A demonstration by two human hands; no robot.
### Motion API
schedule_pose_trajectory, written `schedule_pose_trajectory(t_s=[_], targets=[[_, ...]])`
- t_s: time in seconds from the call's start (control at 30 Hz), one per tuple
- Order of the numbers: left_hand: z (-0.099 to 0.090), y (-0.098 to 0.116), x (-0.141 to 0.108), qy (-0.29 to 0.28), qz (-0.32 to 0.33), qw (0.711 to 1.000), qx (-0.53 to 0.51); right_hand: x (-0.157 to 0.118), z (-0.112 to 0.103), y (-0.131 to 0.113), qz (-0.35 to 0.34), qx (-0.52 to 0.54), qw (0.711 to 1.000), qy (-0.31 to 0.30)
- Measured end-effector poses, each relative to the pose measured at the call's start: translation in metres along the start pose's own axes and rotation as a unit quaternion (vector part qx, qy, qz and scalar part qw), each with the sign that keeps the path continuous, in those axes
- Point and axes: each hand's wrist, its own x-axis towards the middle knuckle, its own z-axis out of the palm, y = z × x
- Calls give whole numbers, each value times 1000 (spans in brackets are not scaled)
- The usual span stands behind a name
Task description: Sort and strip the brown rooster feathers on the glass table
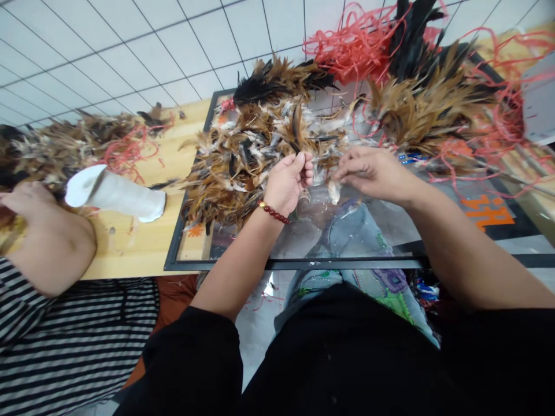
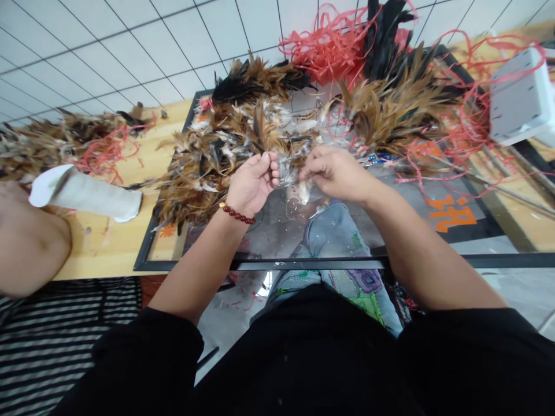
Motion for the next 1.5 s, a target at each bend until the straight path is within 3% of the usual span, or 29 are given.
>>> schedule_pose_trajectory(t_s=[0.1, 0.2, 0.47, 0.67, 0.83, 0.93, 1.07, 1.1, 1.17, 1.23, 1.3, 1.43, 1.5], targets=[[1, 0, -1, 4, -17, 1000, -2, -2, 2, 8, -80, -77, 990, -82], [2, -1, -2, -10, -29, 1000, -2, -3, 8, 11, -103, -163, 977, -89], [4, -9, -4, -66, -47, 996, 43, -2, 7, -3, -83, -248, 964, 51], [8, -11, -8, -103, -90, 985, 105, -1, 6, -7, -115, -321, 940, 17], [6, -10, -9, -138, -91, 979, 117, -1, 11, -6, -121, -289, 949, 30], [4, -10, -8, -156, -85, 978, 108, -1, 5, -6, -86, -276, 954, 75], [3, -9, -5, -134, -75, 986, 60, -6, -22, -7, -5, -237, 959, 156], [3, -9, -4, -124, -75, 988, 52, -8, -29, -8, -4, -198, 970, 138], [4, -8, -4, -109, -70, 991, 45, -12, -39, -9, -20, -96, 994, 37], [6, -8, -4, -100, -63, 992, 44, -16, -40, -9, -37, -18, 996, -85], [7, -8, -5, -94, -60, 993, 45, -20, -35, -9, -51, -9, 985, -163], [8, -9, -6, -96, -63, 992, 52, -22, -20, -7, -92, -72, 969, -218], [9, -10, -6, -95, -64, 992, 58, -19, -18, -9, -91, -101, 968, -209]])
